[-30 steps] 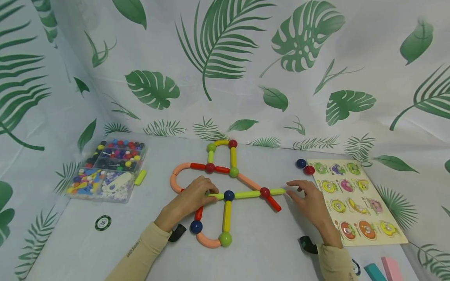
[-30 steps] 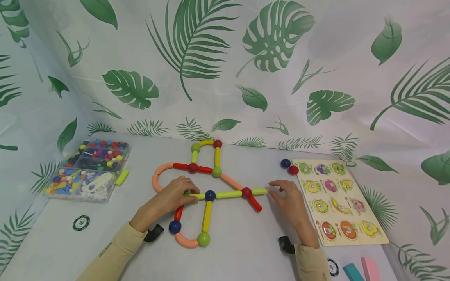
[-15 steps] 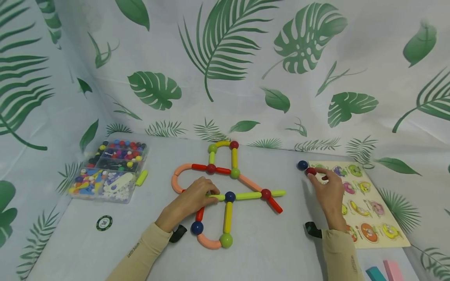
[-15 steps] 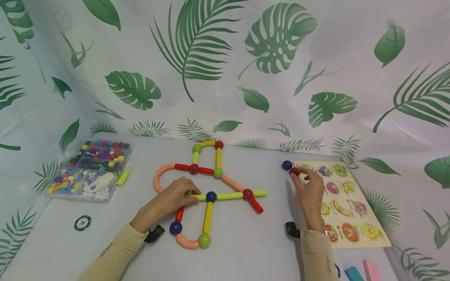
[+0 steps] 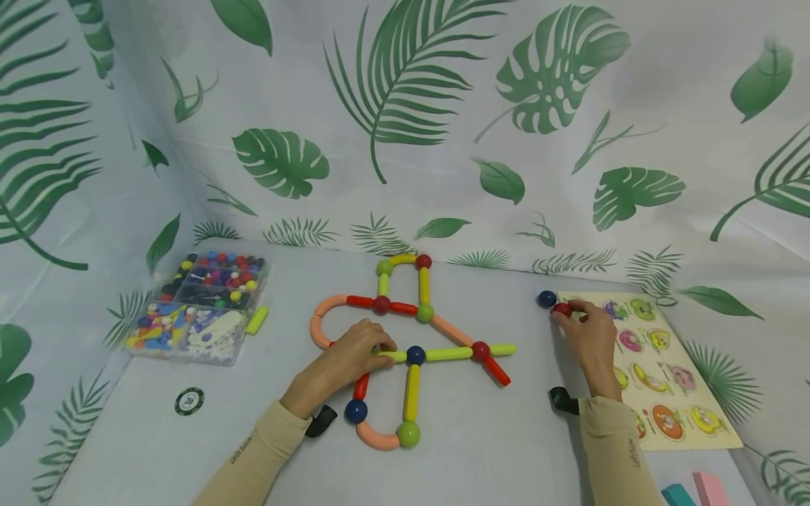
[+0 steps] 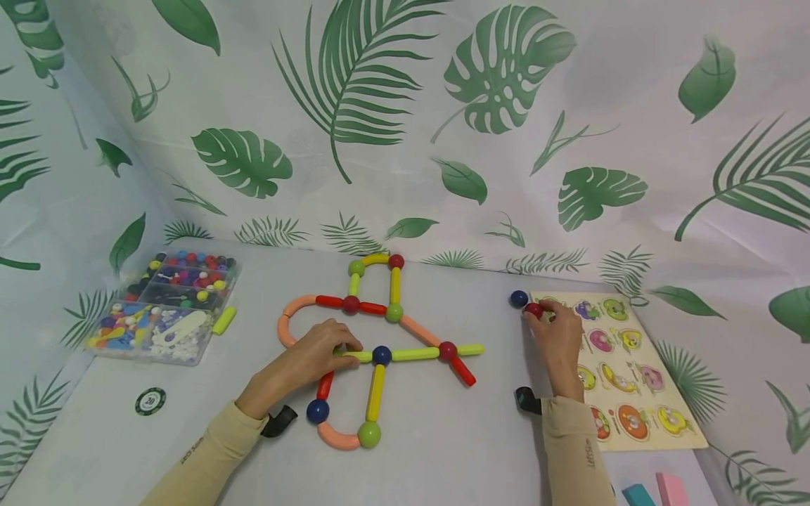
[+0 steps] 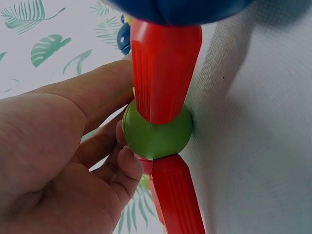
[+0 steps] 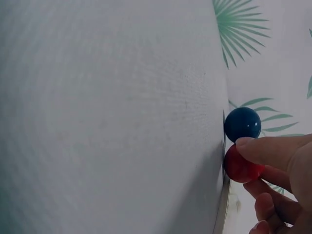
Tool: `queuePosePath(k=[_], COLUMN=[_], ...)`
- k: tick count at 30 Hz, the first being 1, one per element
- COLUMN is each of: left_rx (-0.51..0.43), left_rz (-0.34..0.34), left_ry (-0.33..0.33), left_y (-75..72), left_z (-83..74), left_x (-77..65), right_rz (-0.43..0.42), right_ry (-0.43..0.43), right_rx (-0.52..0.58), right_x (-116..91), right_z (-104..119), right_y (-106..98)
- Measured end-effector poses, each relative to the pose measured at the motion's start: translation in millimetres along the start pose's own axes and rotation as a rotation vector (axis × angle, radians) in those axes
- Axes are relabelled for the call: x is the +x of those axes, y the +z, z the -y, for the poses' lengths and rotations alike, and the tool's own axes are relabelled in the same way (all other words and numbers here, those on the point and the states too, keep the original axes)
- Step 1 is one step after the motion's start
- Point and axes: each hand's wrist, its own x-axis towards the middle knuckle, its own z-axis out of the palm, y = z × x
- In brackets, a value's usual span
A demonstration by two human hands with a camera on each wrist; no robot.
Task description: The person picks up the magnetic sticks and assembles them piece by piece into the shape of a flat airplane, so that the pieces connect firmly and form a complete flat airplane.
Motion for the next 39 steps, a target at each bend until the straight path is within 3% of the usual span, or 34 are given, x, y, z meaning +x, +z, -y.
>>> queuePosePath(k=[9, 18, 26, 31, 39], left_rx=[0.002, -0.01, -0.02, -0.017, -0.016], left_rz=[-0.002, -0.008, -0.001, -0.003, -0.001], left_ry=[0.004, 0.014, 0.02, 0.014, 0.008], left_y=[0.2, -1.1, -0.2, -0.2, -0.2], left_z=[0.9, 0.2, -0.5, -0.6, -0.1], left_x=[0.1, 0.4, -0.2, -0.4, -0.3], right_rz=[0.02, 0.121, 0.202, 0.264, 0.26], right_ry=[-0.006, -0.164, -0.277, -0.322, -0.335], right_rx=[-0.016, -0.024, -0.048, -0.041, -0.067], right_x=[-10.5, -42.9, -59.4, -66.3, -69.9], right_z=[-0.9, 8.2, 12.5, 16.4, 16.8], right_y=[-3.8, -5.3, -0.2, 3.8, 8.4])
